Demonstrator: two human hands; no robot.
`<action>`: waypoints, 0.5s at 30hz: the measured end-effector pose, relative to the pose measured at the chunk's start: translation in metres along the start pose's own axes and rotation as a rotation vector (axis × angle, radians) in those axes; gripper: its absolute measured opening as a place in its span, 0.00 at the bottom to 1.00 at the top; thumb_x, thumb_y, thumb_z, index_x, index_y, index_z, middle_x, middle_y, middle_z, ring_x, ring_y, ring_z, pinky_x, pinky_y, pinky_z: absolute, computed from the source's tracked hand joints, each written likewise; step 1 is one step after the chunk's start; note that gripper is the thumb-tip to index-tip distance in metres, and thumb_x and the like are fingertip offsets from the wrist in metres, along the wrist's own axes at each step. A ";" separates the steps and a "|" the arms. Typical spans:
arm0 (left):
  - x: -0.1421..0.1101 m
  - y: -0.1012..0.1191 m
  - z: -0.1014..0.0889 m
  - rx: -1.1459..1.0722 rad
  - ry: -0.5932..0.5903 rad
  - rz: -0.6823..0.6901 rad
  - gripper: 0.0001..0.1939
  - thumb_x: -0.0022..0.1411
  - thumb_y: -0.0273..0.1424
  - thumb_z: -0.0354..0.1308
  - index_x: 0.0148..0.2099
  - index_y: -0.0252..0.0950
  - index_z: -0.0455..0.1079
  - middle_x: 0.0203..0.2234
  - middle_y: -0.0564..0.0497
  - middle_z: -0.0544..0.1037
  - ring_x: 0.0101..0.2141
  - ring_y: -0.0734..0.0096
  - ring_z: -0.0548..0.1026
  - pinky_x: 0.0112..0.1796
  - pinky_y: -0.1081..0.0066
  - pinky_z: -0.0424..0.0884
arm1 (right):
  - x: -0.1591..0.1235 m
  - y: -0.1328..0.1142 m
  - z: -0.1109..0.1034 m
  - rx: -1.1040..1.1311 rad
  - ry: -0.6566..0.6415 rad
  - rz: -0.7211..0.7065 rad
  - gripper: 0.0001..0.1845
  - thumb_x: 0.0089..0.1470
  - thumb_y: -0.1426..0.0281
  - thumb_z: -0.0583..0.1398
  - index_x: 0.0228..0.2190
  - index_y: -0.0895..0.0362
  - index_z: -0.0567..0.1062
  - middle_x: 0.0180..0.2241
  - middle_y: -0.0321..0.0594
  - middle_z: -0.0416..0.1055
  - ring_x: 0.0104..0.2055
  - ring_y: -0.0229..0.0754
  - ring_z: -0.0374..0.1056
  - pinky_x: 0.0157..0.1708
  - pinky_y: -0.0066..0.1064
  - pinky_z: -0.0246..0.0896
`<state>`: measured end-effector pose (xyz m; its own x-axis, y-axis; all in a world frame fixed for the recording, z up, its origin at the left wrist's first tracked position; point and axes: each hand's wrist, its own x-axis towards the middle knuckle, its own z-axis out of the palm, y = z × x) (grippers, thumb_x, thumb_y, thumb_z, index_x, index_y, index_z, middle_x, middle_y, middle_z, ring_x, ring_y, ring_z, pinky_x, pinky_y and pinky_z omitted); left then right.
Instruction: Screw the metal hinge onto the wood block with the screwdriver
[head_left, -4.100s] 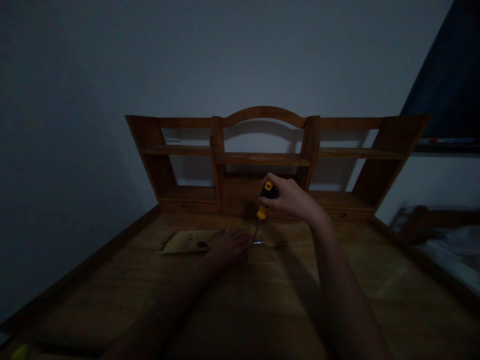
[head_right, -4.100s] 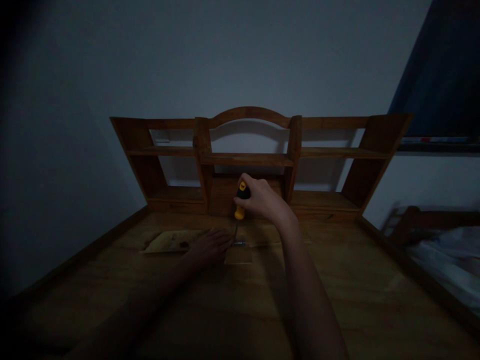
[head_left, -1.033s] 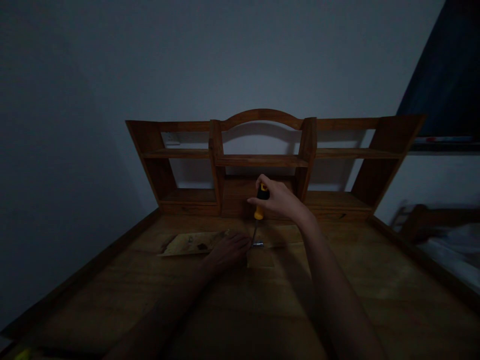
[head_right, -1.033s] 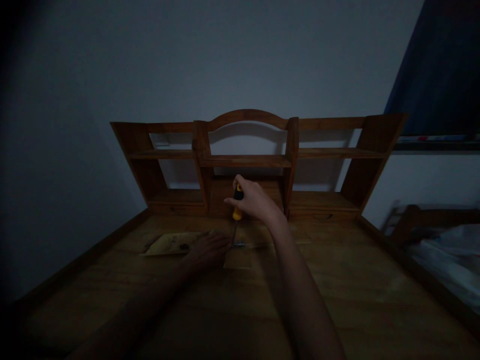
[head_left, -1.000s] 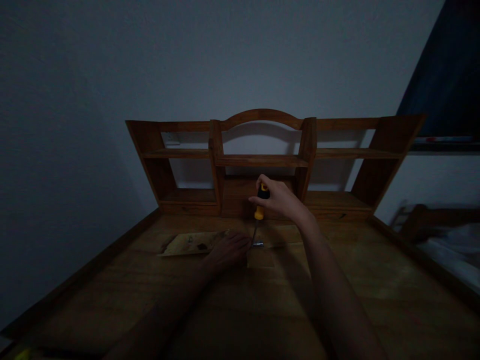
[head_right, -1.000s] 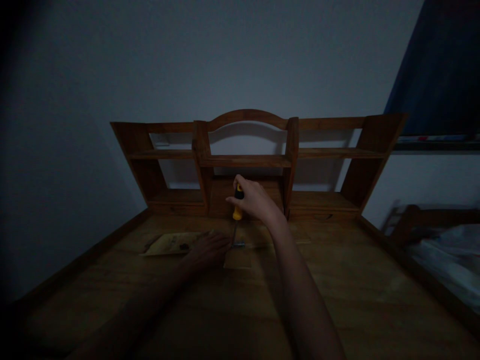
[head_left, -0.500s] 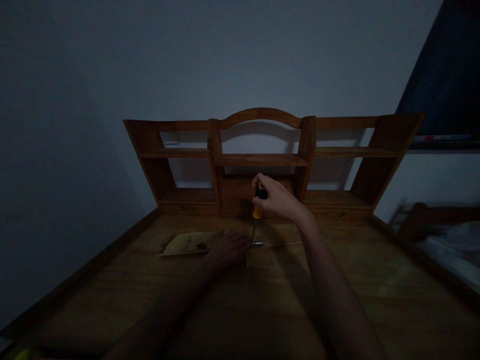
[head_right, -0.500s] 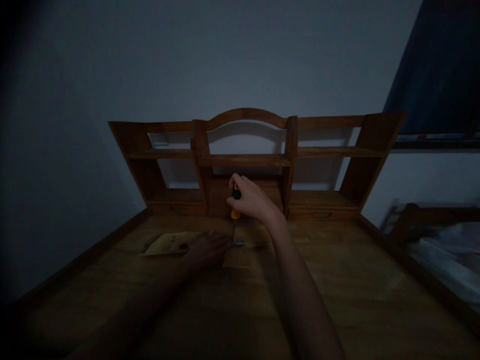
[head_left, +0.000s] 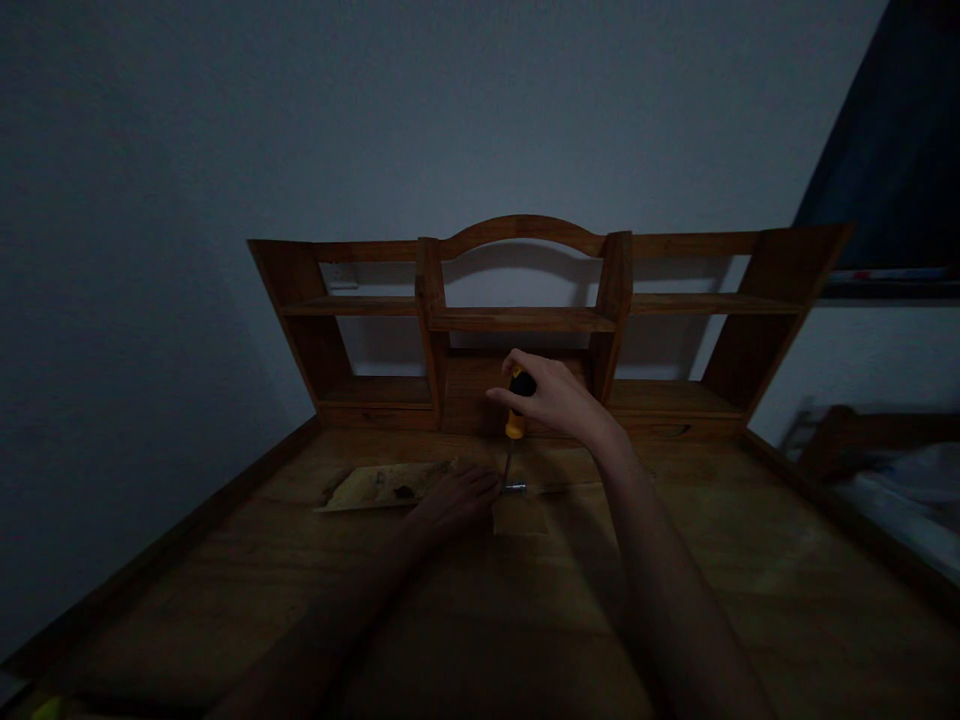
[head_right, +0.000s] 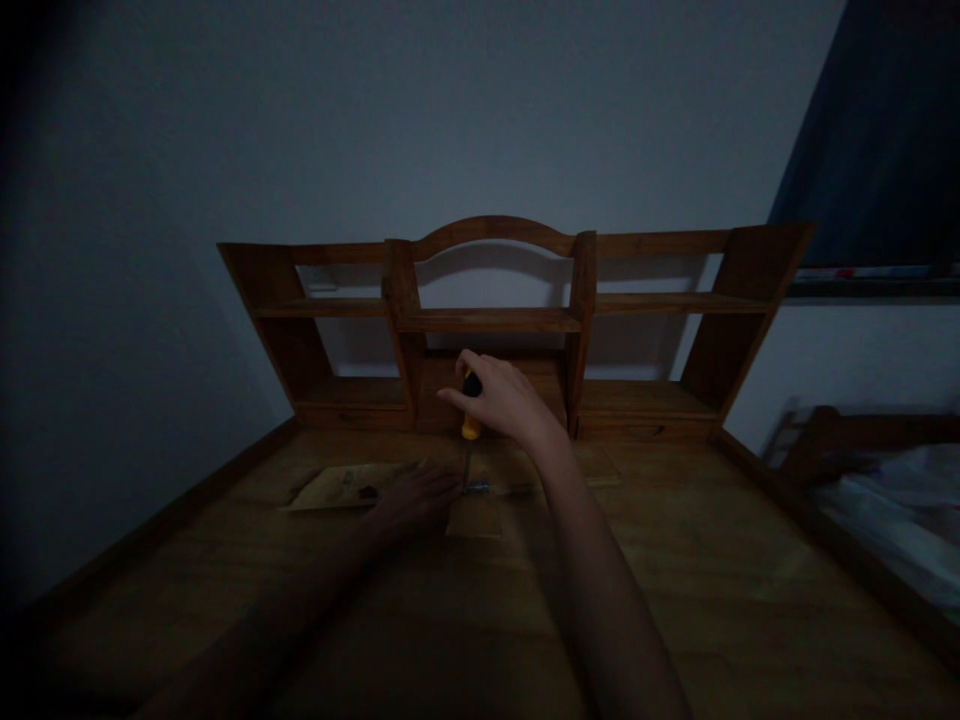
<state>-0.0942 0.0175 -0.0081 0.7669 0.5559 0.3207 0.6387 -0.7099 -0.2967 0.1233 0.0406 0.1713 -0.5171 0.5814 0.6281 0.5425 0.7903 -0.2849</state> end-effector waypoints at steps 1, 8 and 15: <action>0.000 -0.001 0.002 -0.003 0.004 0.000 0.16 0.67 0.28 0.53 0.56 0.35 0.67 0.52 0.43 0.73 0.53 0.61 0.69 0.53 0.59 0.65 | 0.000 0.000 0.000 -0.014 0.004 0.001 0.10 0.54 0.63 0.58 0.38 0.53 0.68 0.36 0.38 0.70 0.38 0.42 0.65 0.39 0.32 0.54; 0.002 0.006 -0.013 -0.110 0.010 -0.050 0.18 0.66 0.34 0.54 0.57 0.37 0.66 0.53 0.45 0.72 0.55 0.60 0.67 0.55 0.59 0.63 | -0.001 0.001 0.001 0.042 -0.018 -0.006 0.15 0.50 0.67 0.60 0.42 0.52 0.66 0.42 0.38 0.70 0.41 0.42 0.65 0.41 0.31 0.54; 0.003 0.007 -0.028 -0.232 -0.015 -0.055 0.37 0.56 0.48 0.61 0.63 0.37 0.60 0.58 0.40 0.67 0.59 0.52 0.63 0.58 0.52 0.57 | 0.001 0.004 0.006 -0.006 -0.039 -0.001 0.11 0.50 0.69 0.59 0.38 0.54 0.67 0.35 0.37 0.70 0.36 0.40 0.64 0.36 0.29 0.53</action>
<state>-0.0888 0.0020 0.0157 0.7330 0.6019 0.3169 0.6497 -0.7575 -0.0642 0.1209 0.0458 0.1667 -0.5430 0.5875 0.6000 0.5456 0.7900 -0.2797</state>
